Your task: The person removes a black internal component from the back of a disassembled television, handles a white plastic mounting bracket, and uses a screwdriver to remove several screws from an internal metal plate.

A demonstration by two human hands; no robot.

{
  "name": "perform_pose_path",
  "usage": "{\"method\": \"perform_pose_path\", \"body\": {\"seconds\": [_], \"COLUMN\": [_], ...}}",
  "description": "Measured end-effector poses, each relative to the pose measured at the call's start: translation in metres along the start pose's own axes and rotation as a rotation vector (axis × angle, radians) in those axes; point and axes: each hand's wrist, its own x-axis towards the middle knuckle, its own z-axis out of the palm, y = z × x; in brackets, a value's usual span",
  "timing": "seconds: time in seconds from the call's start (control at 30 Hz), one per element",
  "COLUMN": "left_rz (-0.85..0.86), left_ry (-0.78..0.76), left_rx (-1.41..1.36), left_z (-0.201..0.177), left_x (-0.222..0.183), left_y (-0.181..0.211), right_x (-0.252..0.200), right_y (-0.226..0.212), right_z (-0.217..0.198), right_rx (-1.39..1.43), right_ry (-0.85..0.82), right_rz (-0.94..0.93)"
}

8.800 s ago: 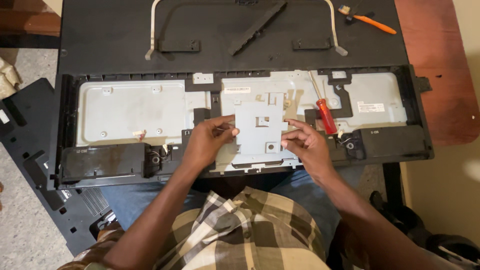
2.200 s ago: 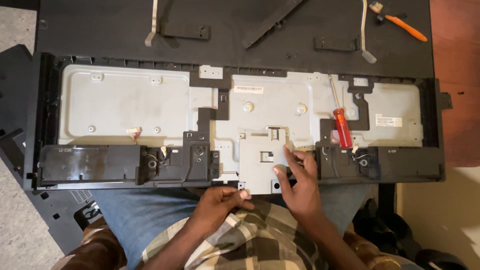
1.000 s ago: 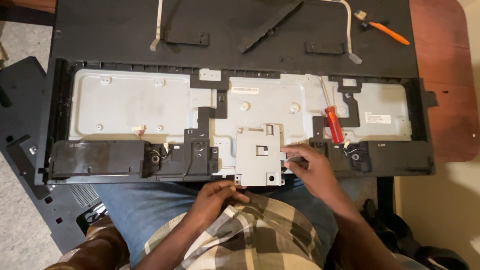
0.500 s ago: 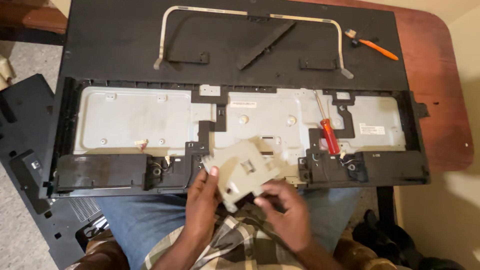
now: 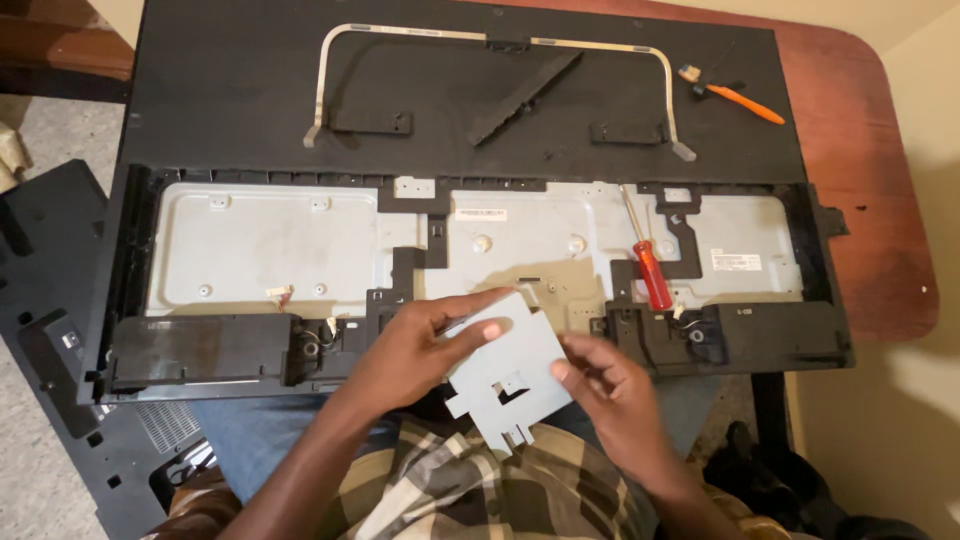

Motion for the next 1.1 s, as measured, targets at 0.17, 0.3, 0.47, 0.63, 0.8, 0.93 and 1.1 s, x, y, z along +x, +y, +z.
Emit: {"method": "perform_pose_path", "body": {"seconds": [0.17,0.3,0.47,0.63,0.8,0.93,1.1], "left_rz": [-0.45,-0.266,0.082,0.1,0.092,0.093,0.101], "left_ry": [0.273,0.387,0.319,0.256,0.275,0.283,0.281], "left_rx": [-0.135,0.219,0.793,0.797,0.73,0.736,0.732], "left_z": [0.012,0.021,0.042,0.037,0.035,0.034,0.033], "left_x": [0.022,0.005,-0.034,-0.039,-0.039,-0.035,-0.034], "left_y": [-0.023,-0.042,-0.034,-0.043,-0.056,-0.058,-0.058], "right_x": [0.009,0.02,0.023,0.024,0.024,0.023,0.021], "right_y": [0.032,0.067,0.097,0.096,0.081,0.081,0.088], "right_z": [-0.002,-0.002,-0.001,-0.003,-0.003,-0.005,-0.007], "right_rx": [0.092,0.254,0.212,0.129,0.047,0.088,0.102], "right_ry": [0.139,0.219,0.253,0.244,0.249,0.212,0.184], "right_rz": [0.14,0.071,0.084,0.054,0.136,0.095,0.086]}}
